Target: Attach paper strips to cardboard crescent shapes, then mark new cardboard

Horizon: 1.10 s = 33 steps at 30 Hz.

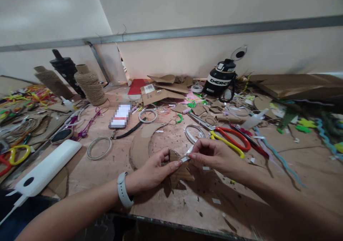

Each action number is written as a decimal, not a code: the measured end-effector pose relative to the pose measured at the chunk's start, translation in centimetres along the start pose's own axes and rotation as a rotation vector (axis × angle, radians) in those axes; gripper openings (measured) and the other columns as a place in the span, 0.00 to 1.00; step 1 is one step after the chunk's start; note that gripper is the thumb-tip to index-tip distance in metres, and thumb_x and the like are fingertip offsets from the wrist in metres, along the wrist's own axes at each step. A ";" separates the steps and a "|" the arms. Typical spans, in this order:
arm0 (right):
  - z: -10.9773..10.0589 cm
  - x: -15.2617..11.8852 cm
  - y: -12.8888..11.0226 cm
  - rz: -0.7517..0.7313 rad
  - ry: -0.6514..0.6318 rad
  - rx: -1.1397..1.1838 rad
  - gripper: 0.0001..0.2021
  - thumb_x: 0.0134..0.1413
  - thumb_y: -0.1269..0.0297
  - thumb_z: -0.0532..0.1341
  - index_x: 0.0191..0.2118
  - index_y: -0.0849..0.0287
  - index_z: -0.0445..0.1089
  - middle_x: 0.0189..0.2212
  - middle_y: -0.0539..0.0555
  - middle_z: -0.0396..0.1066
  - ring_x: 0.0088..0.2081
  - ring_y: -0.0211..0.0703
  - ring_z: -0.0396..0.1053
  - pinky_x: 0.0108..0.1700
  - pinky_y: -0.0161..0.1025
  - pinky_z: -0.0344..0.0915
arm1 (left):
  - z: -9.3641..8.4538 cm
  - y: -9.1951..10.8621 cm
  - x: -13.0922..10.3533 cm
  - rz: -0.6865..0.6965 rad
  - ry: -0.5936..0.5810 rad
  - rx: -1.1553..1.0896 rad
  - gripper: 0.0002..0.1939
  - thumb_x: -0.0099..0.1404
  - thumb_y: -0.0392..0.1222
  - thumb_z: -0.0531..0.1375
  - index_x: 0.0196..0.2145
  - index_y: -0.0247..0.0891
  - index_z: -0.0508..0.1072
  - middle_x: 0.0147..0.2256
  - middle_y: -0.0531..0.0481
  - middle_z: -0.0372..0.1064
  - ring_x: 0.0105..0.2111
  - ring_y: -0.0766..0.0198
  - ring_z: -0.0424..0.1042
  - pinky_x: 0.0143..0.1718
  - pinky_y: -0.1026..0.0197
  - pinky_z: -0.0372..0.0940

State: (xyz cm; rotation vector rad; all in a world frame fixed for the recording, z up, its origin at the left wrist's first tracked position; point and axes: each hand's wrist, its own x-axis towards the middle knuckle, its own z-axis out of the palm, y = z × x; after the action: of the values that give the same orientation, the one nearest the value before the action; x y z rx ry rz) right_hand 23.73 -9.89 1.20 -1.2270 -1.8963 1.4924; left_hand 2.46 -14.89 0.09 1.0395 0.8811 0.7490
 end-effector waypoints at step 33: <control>2.0 -0.4 0.0 -0.018 -0.074 0.156 0.19 0.54 0.47 0.61 0.31 0.60 0.67 0.22 0.47 0.65 0.24 0.34 0.61 0.26 0.33 0.56 | -0.3 -0.8 0.0 0.154 0.015 0.281 0.16 0.63 0.52 0.59 0.35 0.35 0.64 0.30 0.52 0.61 0.30 0.69 0.61 0.31 0.65 0.57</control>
State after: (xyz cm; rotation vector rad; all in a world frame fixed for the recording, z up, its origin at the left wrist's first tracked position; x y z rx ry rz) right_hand 22.44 -11.31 0.65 -1.0957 -1.7937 1.6625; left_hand 2.27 -15.06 -0.70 1.3636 0.9447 0.7769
